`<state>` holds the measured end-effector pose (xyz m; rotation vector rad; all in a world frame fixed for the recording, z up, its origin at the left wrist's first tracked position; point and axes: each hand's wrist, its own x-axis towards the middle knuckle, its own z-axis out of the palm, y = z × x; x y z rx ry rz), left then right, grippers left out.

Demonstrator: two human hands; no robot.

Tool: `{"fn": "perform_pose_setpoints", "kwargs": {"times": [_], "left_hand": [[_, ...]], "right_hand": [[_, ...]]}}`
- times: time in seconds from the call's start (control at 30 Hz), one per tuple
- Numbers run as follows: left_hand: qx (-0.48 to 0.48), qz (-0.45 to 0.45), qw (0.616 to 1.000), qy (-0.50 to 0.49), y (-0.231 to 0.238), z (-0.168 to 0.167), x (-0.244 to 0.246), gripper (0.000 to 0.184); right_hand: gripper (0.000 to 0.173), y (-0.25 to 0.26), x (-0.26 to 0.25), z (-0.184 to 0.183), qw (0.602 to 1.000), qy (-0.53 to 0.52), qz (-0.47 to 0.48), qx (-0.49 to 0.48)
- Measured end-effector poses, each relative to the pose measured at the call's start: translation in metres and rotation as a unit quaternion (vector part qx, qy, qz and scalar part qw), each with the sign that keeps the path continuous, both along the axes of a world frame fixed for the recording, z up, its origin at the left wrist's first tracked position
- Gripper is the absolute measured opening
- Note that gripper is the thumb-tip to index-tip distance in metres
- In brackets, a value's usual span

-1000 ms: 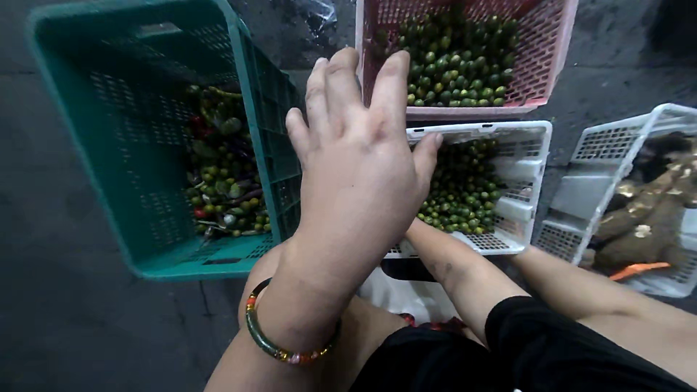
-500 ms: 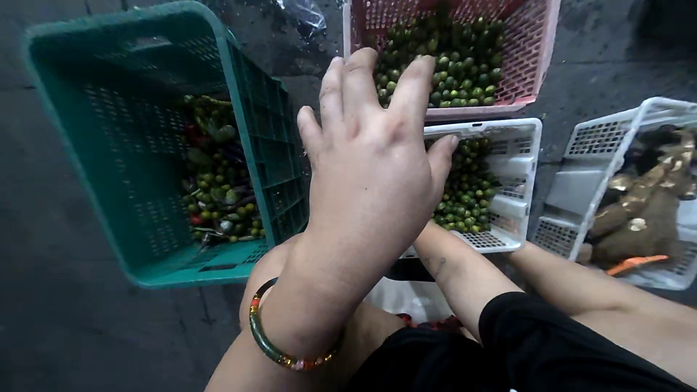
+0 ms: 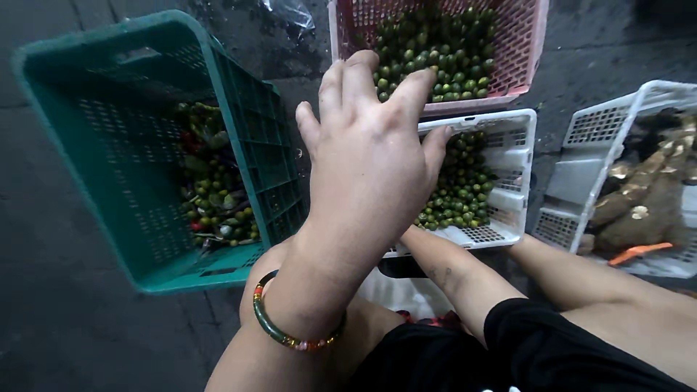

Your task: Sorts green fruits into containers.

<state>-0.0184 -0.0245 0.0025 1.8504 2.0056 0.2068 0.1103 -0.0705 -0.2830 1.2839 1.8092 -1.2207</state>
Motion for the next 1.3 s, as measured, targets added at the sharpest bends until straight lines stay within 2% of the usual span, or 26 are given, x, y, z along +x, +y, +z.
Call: {"fn": "perform_pose_setpoints", "kwargs": {"times": [0.13,0.2,0.27,0.33,0.43,0.63,0.77,0.9,0.97,1.07,1.13,1.2,1.3], "left_hand": [[-0.016,0.011,1.000,0.006,0.011,-0.010,0.003,0.046],[-0.028,0.006,1.000,0.007,0.010,-0.013,0.004,0.045],[-0.039,-0.001,0.999,0.011,0.009,-0.013,0.004,0.045],[-0.045,-0.004,0.999,0.010,0.006,-0.014,0.004,0.045],[-0.044,-0.011,0.999,0.006,0.002,-0.016,0.005,0.046],[-0.065,-0.035,0.997,-0.012,0.002,-0.015,0.010,0.049],[-0.083,-0.065,0.993,-0.046,0.002,-0.013,0.019,0.048],[-0.082,-0.109,0.989,-0.047,0.000,-0.013,0.028,0.047],[-0.055,-0.159,0.984,-0.065,-0.004,-0.016,0.031,0.043],[-0.005,-0.275,0.947,-0.165,-0.021,-0.013,0.038,0.026],[-0.019,-0.355,0.916,-0.189,-0.034,-0.019,0.052,0.022],[-0.032,-0.413,0.900,-0.134,-0.047,-0.035,0.067,0.022],[-0.026,-0.422,0.904,-0.065,-0.062,-0.054,0.076,0.027]], "right_hand": [[0.047,-0.017,0.021,-0.048,0.989,0.065,-0.132,0.014],[0.046,-0.016,0.038,-0.044,0.964,0.091,-0.248,-0.037],[0.044,-0.002,0.054,-0.027,0.928,0.084,-0.332,-0.148],[0.042,0.000,0.076,-0.033,0.861,0.143,-0.434,-0.225],[0.034,0.005,0.104,-0.008,0.746,0.241,-0.529,-0.326],[0.038,0.004,0.128,0.061,0.537,0.446,-0.567,-0.437],[0.041,-0.008,0.122,0.103,0.447,0.528,-0.593,-0.412],[0.042,-0.021,0.120,0.133,0.394,0.564,-0.608,-0.395],[0.043,-0.025,0.119,0.146,0.375,0.574,-0.618,-0.384],[0.044,-0.026,0.115,0.168,0.382,0.564,-0.657,-0.321],[0.042,-0.026,0.112,0.176,0.382,0.571,-0.667,-0.288],[0.044,-0.024,0.110,0.179,0.392,0.580,-0.663,-0.264],[0.045,-0.026,0.103,0.182,0.397,0.560,-0.680,-0.256]]}}
